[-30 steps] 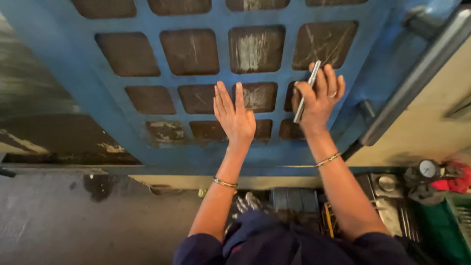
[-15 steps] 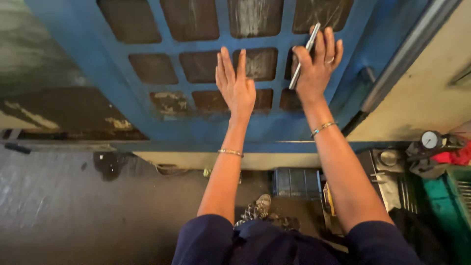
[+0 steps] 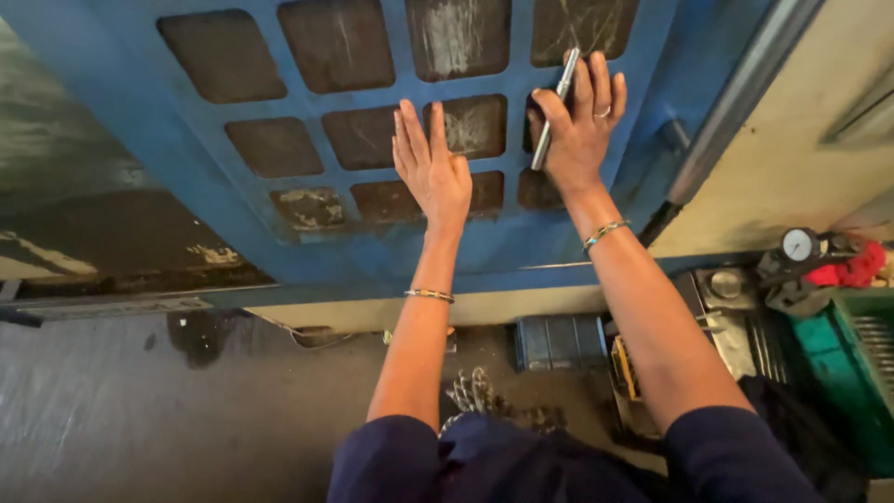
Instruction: The person opens a blue machine door, inserts a metal rod into a rotating spindle, and closes the door. They then operate the machine's control panel and retrieve a finished metal rod from a green bin. The person repeats this process with another metal rod.
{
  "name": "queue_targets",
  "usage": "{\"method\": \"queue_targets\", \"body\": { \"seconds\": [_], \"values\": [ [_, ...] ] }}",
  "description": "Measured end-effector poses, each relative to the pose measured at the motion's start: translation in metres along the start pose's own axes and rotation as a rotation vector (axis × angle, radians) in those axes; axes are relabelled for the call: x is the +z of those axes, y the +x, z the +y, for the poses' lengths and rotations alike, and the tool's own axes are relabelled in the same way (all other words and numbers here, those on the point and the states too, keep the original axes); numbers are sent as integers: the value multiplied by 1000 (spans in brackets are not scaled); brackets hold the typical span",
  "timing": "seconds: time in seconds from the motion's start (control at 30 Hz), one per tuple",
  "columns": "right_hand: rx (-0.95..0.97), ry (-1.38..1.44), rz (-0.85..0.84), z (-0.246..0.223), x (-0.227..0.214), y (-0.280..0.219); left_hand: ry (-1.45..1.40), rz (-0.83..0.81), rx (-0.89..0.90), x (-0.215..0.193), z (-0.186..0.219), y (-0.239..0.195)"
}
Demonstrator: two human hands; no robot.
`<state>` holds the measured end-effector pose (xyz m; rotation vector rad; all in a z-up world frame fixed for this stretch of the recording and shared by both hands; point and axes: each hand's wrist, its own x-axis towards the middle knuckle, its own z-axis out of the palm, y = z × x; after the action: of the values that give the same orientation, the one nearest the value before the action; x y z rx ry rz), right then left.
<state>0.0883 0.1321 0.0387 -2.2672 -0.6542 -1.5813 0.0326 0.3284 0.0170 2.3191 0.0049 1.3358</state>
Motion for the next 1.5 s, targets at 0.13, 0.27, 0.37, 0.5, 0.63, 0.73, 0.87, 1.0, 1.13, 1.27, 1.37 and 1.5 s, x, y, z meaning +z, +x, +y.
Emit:
{"method": "queue_targets", "body": {
  "seconds": [0.13,0.27,0.37,0.5,0.63,0.73,0.87,1.0,1.13,1.27,1.37,1.5],
  "values": [
    [2,10,-2,1,1,5,-7,27,8,1,1,5],
    [8,-7,-11,-1,-1,1,1,5,24,0,0,2],
    [8,-19,2,0,1,4,5,81,60,4,-2,6],
    [10,-15,18,0,4,2,44,59,56,8,-7,1],
    [34,-30,23,1,5,-1,27,46,64,11,-10,1],
    [44,-30,21,0,6,2,2,30,56,10,-10,2],
    [64,-14,6,-1,4,0,31,35,65,10,-11,2],
    [102,53,8,-3,5,1,16,11,58,8,-11,0],
    [76,55,46,-6,7,3,2,-4,56,5,-10,2],
    [83,52,42,-8,6,3,11,-3,41,4,-7,3],
    [86,36,42,-7,10,4,-11,-23,40,5,-9,2],
    [98,6,7,-4,12,-4,30,-2,63,12,-11,-1]
  ]
}}
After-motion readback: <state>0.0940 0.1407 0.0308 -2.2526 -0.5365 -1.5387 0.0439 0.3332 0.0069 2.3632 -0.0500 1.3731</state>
